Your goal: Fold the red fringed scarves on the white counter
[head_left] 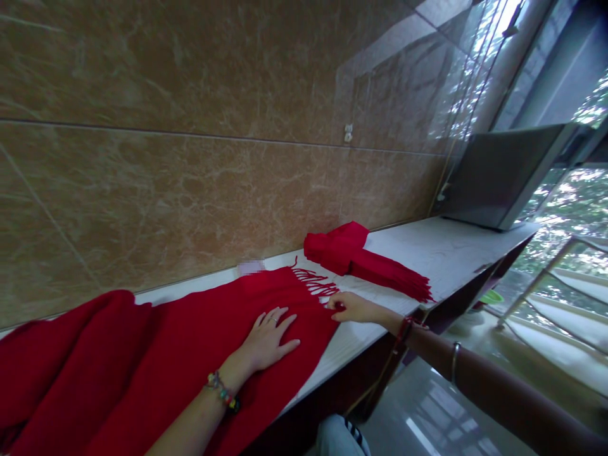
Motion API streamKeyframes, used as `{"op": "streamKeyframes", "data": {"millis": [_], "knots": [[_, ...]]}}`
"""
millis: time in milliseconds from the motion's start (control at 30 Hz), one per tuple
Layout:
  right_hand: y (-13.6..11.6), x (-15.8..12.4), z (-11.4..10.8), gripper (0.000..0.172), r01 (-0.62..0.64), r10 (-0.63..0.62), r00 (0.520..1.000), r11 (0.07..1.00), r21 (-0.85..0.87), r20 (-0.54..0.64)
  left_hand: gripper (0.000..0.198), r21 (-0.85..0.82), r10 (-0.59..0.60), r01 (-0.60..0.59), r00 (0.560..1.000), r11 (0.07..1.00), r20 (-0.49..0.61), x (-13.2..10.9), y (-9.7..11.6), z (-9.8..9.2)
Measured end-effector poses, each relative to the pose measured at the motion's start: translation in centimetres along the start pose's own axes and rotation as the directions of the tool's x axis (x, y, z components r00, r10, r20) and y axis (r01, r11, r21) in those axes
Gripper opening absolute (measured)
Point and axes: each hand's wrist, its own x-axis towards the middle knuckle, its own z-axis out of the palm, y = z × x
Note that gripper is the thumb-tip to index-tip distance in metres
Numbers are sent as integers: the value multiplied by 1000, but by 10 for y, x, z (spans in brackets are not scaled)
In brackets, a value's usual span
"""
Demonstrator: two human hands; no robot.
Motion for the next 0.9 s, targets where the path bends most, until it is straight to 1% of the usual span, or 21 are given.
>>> {"op": "streamKeyframes", "data": {"millis": [100,233,300,367,400,433,500,567,700,800,867,900], "knots": [[0,2,0,9,-19,23,999,988,153,-29,60,16,-3,3,1000,1000,5,0,1,-1],[-2,1,3,16,-55,61,998,939,339,-6,60,42,-7,7,1000,999,8,0,1,-2],[-5,0,6,22,-84,93,996,854,514,9,59,51,-1,1,1000,999,6,0,1,-1],[-10,0,8,27,-109,125,992,727,677,26,59,56,3,-3,1000,998,0,1,0,0],[-12,0,8,29,-117,136,990,684,720,31,59,57,3,-3,1000,998,-1,1,-1,0],[-13,1,8,29,-119,145,989,673,730,28,59,58,3,-3,1000,998,-1,1,-1,0],[-12,1,4,28,-117,166,986,699,706,0,58,58,3,-3,1000,998,4,1,-1,0],[-6,1,-6,25,-121,196,980,748,653,-42,58,56,3,-4,1000,998,15,1,-1,-1],[19,-4,-43,17,-154,256,958,840,521,-130,56,56,8,-9,1000,998,17,0,0,-2],[36,-10,-70,7,-180,276,936,909,377,-218,55,54,17,-17,1000,998,1,0,0,-2],[41,-14,-76,6,-184,259,927,945,271,-272,54,55,29,-29,1000,998,-9,1,0,-2],[41,-16,-75,7,-184,249,923,955,233,-293,53,56,42,-41,999,998,-15,1,0,-2]]}}
